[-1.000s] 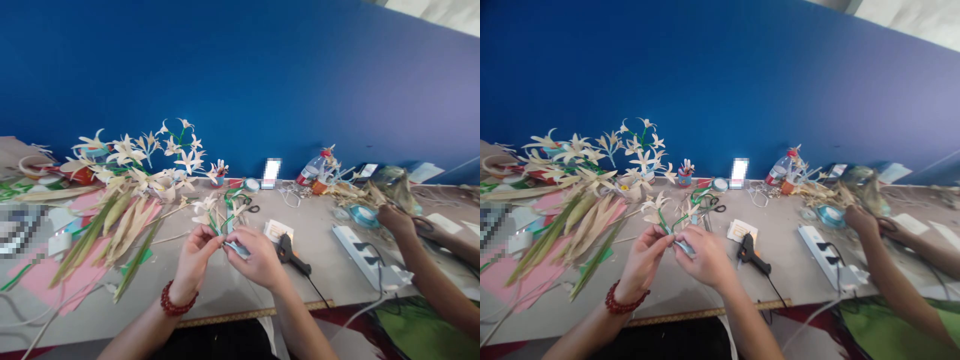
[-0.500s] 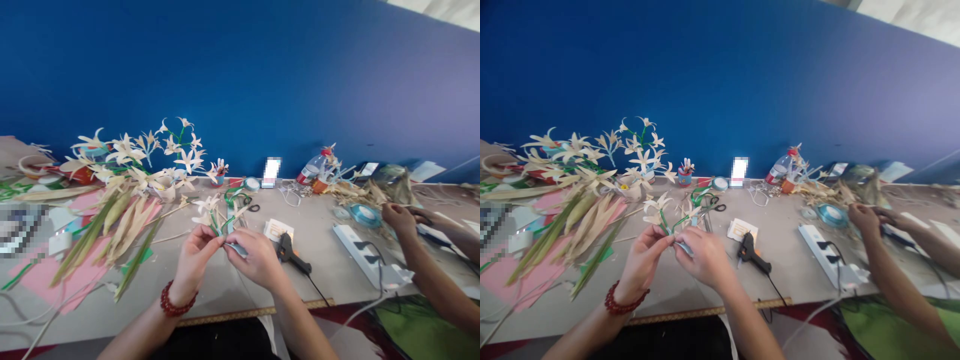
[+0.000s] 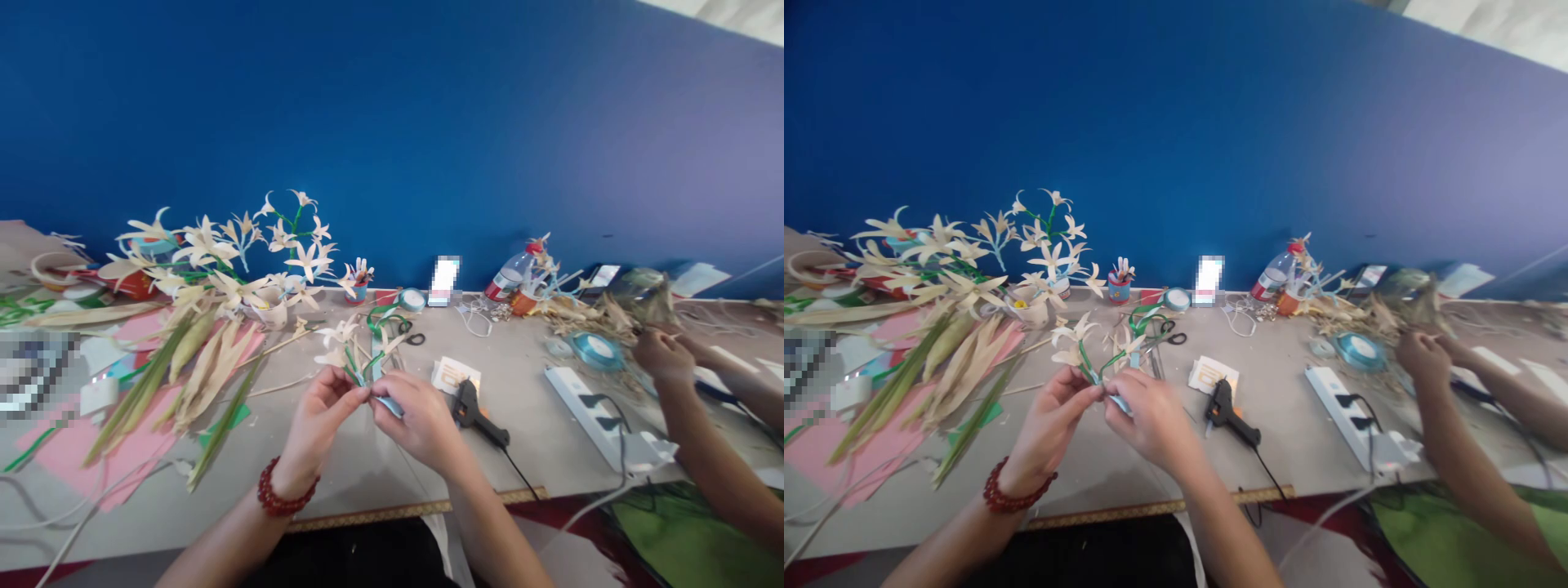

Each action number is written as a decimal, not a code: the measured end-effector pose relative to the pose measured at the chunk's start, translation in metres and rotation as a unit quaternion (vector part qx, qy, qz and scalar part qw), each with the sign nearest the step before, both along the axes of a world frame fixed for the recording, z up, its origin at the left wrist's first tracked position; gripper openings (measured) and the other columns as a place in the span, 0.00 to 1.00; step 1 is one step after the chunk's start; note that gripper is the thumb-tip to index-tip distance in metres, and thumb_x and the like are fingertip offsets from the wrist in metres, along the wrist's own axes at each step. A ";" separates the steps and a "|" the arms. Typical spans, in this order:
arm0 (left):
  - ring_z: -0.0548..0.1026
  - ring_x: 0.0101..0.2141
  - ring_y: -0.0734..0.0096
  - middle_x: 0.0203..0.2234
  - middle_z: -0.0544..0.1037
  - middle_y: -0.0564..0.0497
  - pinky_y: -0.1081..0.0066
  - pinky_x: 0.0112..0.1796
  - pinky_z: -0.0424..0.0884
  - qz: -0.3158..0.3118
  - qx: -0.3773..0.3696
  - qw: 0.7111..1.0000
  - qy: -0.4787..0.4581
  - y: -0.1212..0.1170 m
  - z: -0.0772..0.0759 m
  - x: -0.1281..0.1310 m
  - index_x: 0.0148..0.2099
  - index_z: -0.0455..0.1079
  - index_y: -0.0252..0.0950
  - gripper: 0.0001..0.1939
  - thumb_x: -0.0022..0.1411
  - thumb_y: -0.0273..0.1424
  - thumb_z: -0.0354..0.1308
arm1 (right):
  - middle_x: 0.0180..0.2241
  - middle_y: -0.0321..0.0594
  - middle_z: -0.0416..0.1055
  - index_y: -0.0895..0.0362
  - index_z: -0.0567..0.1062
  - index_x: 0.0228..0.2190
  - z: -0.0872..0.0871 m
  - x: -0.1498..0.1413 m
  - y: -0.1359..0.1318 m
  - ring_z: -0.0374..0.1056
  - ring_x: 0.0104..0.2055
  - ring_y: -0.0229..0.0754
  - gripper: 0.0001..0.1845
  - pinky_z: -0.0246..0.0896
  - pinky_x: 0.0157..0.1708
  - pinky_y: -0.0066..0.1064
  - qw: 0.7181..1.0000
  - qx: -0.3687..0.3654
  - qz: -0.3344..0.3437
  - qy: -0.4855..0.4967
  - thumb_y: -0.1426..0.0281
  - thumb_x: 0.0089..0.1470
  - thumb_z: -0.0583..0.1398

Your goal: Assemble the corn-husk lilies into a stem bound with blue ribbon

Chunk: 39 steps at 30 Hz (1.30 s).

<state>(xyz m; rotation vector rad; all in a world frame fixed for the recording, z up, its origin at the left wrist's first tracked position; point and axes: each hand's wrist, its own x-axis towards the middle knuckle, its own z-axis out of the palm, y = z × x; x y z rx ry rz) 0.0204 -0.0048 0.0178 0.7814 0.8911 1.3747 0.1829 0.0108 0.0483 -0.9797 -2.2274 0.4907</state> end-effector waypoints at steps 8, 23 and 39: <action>0.72 0.32 0.71 0.28 0.76 0.52 0.72 0.39 0.68 -0.012 0.022 0.997 0.069 0.002 -0.006 -0.013 0.33 0.73 0.36 0.07 0.56 0.34 0.66 | 0.28 0.37 0.69 0.55 0.70 0.32 0.003 0.003 0.003 0.66 0.31 0.39 0.04 0.56 0.31 0.27 1.000 -0.004 0.018 -0.010 0.75 0.57 0.57; 0.75 0.32 0.61 0.27 0.81 0.49 0.67 0.40 0.68 -0.010 0.077 0.958 0.277 0.011 -0.008 -0.026 0.30 0.79 0.38 0.07 0.52 0.36 0.67 | 0.28 0.37 0.69 0.55 0.72 0.32 0.009 0.004 0.003 0.64 0.29 0.39 0.04 0.53 0.28 0.27 0.995 0.001 0.029 -0.091 0.74 0.57 0.56; 0.75 0.32 0.60 0.25 0.81 0.50 0.67 0.40 0.68 0.022 0.065 0.957 0.283 0.008 -0.011 -0.016 0.29 0.79 0.37 0.07 0.50 0.36 0.68 | 0.31 0.38 0.71 0.55 0.71 0.34 0.013 0.012 0.006 0.67 0.31 0.40 0.03 0.53 0.29 0.28 0.987 0.013 0.046 -0.151 0.74 0.57 0.58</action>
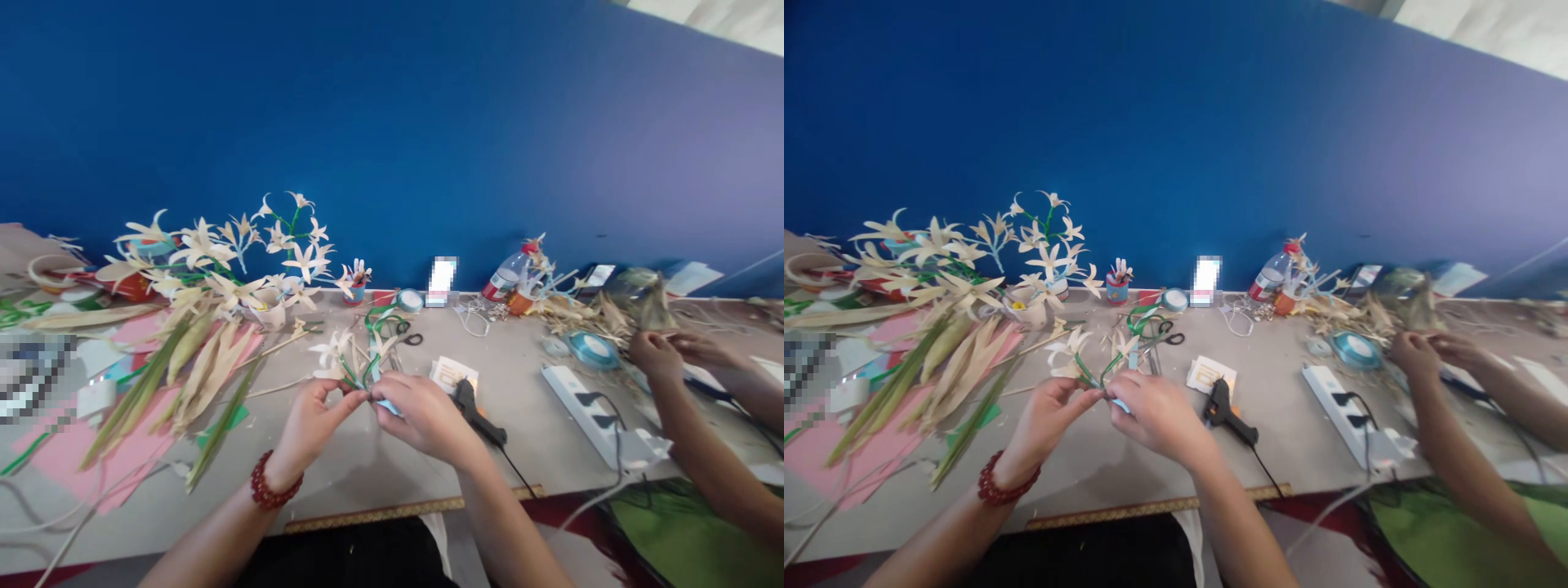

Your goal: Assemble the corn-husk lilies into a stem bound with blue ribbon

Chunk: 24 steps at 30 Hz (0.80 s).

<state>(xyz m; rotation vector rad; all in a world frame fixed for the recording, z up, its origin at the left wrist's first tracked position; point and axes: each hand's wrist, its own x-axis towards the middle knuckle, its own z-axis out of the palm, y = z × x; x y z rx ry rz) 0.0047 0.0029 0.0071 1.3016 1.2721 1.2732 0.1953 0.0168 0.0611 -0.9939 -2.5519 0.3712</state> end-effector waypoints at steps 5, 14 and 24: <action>0.77 0.33 0.58 0.25 0.81 0.50 0.66 0.40 0.70 -0.014 0.009 1.000 0.016 -0.001 0.005 0.001 0.29 0.79 0.38 0.06 0.51 0.34 0.66 | 0.31 0.37 0.71 0.55 0.71 0.34 0.001 0.000 0.000 0.67 0.30 0.39 0.03 0.52 0.28 0.28 1.000 -0.003 -0.002 -0.008 0.74 0.56 0.58; 0.76 0.30 0.59 0.17 0.76 0.53 0.71 0.29 0.69 0.003 -0.031 0.999 -0.035 -0.001 0.008 0.004 0.24 0.77 0.38 0.08 0.46 0.36 0.68 | 0.33 0.38 0.73 0.55 0.72 0.35 -0.006 0.000 0.004 0.69 0.34 0.40 0.05 0.55 0.30 0.27 0.999 -0.034 -0.009 0.019 0.75 0.55 0.60; 0.76 0.29 0.63 0.18 0.76 0.53 0.72 0.29 0.69 -0.007 -0.024 1.000 0.011 0.002 0.001 0.004 0.26 0.76 0.35 0.10 0.51 0.38 0.65 | 0.32 0.37 0.73 0.55 0.73 0.34 -0.015 -0.001 0.007 0.68 0.32 0.38 0.03 0.57 0.31 0.26 0.996 -0.048 -0.021 0.075 0.74 0.56 0.59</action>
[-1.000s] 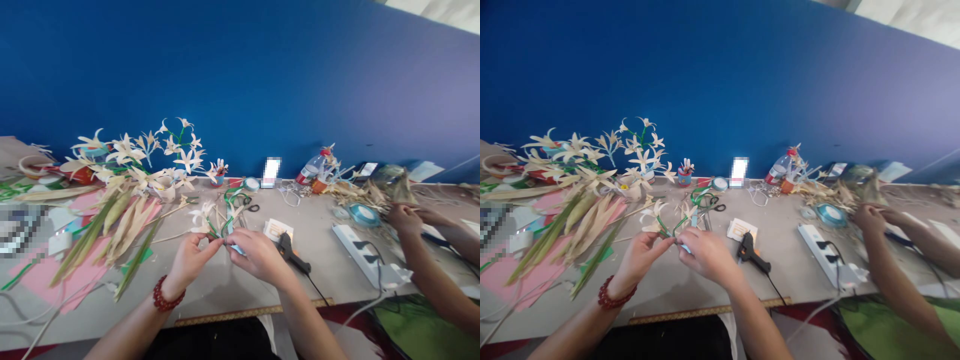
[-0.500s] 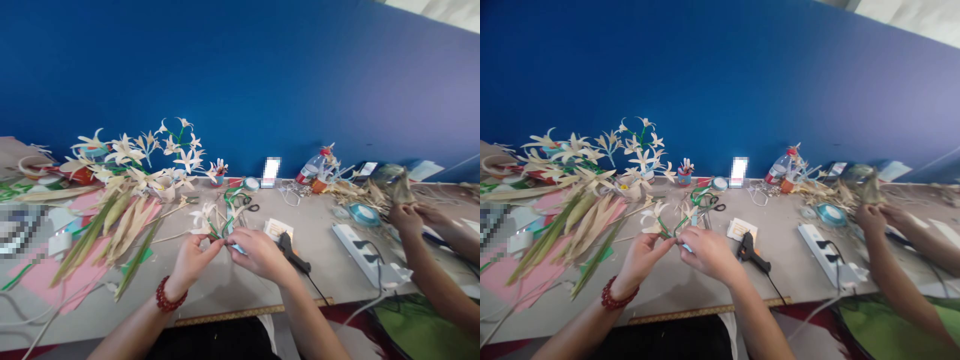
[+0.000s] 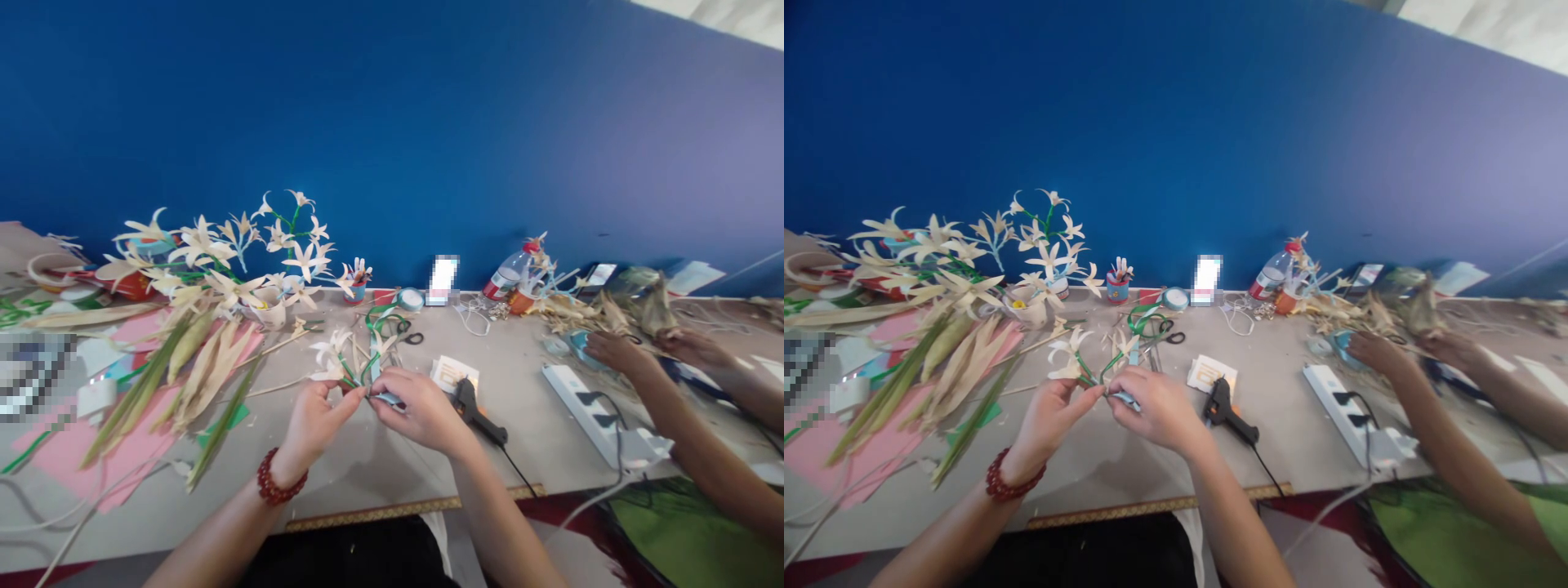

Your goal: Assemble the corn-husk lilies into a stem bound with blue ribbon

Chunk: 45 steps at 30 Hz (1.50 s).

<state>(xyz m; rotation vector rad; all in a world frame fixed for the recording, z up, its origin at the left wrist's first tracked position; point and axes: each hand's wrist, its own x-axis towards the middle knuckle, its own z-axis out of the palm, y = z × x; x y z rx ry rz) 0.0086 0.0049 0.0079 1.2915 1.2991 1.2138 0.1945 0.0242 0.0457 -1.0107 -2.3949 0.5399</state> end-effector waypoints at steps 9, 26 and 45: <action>0.76 0.32 0.64 0.24 0.79 0.51 0.71 0.36 0.70 -0.034 0.005 0.999 0.028 0.003 -0.009 -0.001 0.31 0.77 0.33 0.14 0.57 0.40 0.60 | 0.35 0.41 0.73 0.55 0.72 0.39 0.001 0.009 0.000 0.69 0.36 0.42 0.06 0.64 0.36 0.31 0.998 -0.019 0.009 0.060 0.69 0.58 0.59; 0.74 0.28 0.66 0.24 0.79 0.52 0.72 0.31 0.67 -0.019 0.007 0.989 0.149 0.007 -0.008 -0.005 0.32 0.77 0.34 0.16 0.57 0.43 0.59 | 0.48 0.50 0.70 0.56 0.71 0.47 -0.104 0.179 -0.047 0.67 0.51 0.55 0.19 0.64 0.52 0.49 0.932 0.008 -0.360 -0.046 0.62 0.55 0.60; 0.75 0.29 0.65 0.25 0.80 0.52 0.73 0.28 0.66 -0.025 0.009 0.989 0.146 0.010 -0.007 0.003 0.32 0.78 0.35 0.15 0.57 0.43 0.60 | 0.47 0.48 0.73 0.56 0.70 0.47 -0.111 0.201 -0.027 0.70 0.49 0.53 0.20 0.63 0.50 0.46 0.960 -0.121 -0.250 0.032 0.66 0.52 0.59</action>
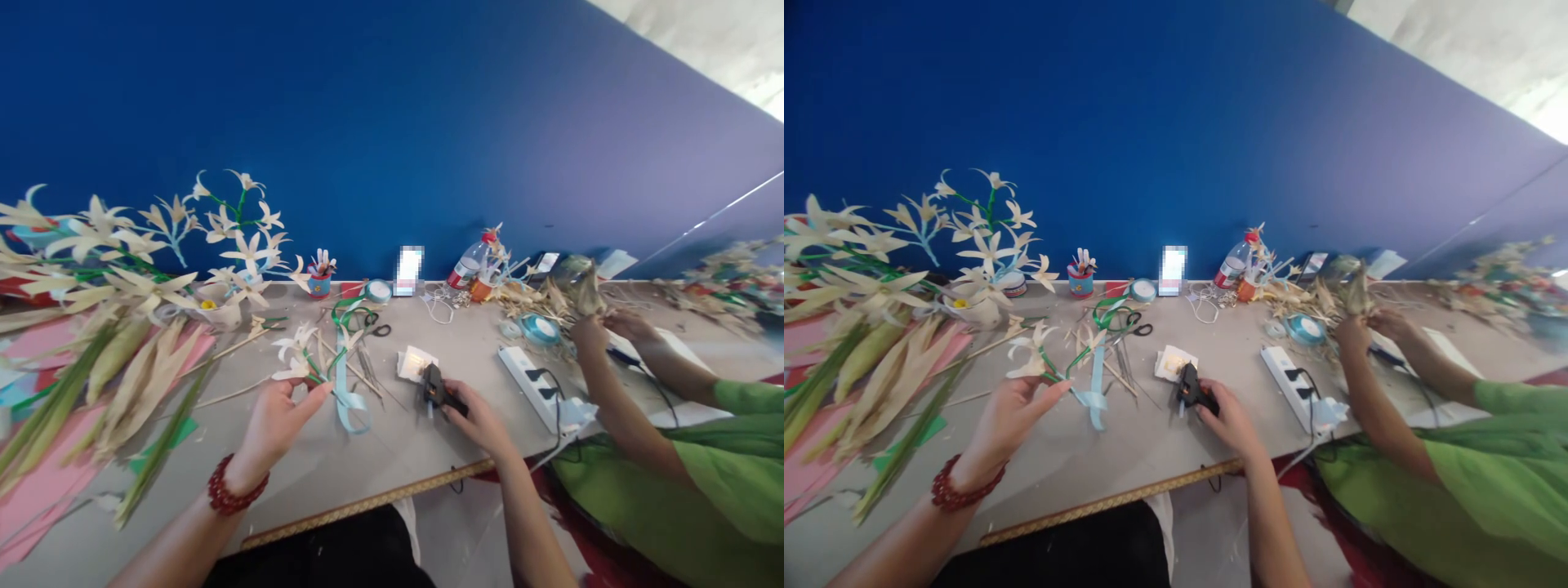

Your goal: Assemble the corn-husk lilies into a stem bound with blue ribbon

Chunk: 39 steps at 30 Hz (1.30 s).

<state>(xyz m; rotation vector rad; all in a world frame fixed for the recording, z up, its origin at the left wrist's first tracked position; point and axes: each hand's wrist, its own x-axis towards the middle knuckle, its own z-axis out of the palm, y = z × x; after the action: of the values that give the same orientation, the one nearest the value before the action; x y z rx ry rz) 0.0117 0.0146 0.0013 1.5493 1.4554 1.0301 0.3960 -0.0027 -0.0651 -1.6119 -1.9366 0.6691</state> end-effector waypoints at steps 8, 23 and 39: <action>0.75 0.30 0.65 0.25 0.79 0.53 0.71 0.34 0.67 -0.003 -0.002 1.000 -0.018 0.002 0.001 0.002 0.31 0.78 0.35 0.15 0.57 0.42 0.60 | 0.38 0.49 0.76 0.57 0.69 0.45 0.005 0.001 0.003 0.73 0.37 0.50 0.20 0.67 0.39 0.43 0.979 -0.009 -0.094 0.183 0.59 0.61 0.47; 0.71 0.24 0.68 0.21 0.77 0.52 0.72 0.29 0.64 0.019 -0.036 0.999 -0.016 0.002 0.011 0.008 0.28 0.76 0.33 0.18 0.56 0.44 0.59 | 0.35 0.42 0.77 0.52 0.71 0.41 0.081 -0.126 -0.060 0.74 0.30 0.45 0.15 0.70 0.31 0.32 0.989 0.086 0.083 0.086 0.72 0.50 0.60; 0.72 0.27 0.67 0.23 0.77 0.52 0.72 0.30 0.65 0.018 -0.020 0.999 -0.038 0.002 0.014 0.008 0.25 0.72 0.34 0.15 0.55 0.41 0.58 | 0.32 0.41 0.70 0.54 0.62 0.44 0.053 -0.189 -0.062 0.68 0.28 0.44 0.16 0.64 0.28 0.31 0.979 0.177 0.100 -0.026 0.74 0.51 0.53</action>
<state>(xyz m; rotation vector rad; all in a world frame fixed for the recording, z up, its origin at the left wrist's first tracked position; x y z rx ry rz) 0.0194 0.0166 0.0154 1.4462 1.4475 1.0621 0.2072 -0.0643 -0.0119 -1.2391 -2.1327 0.3321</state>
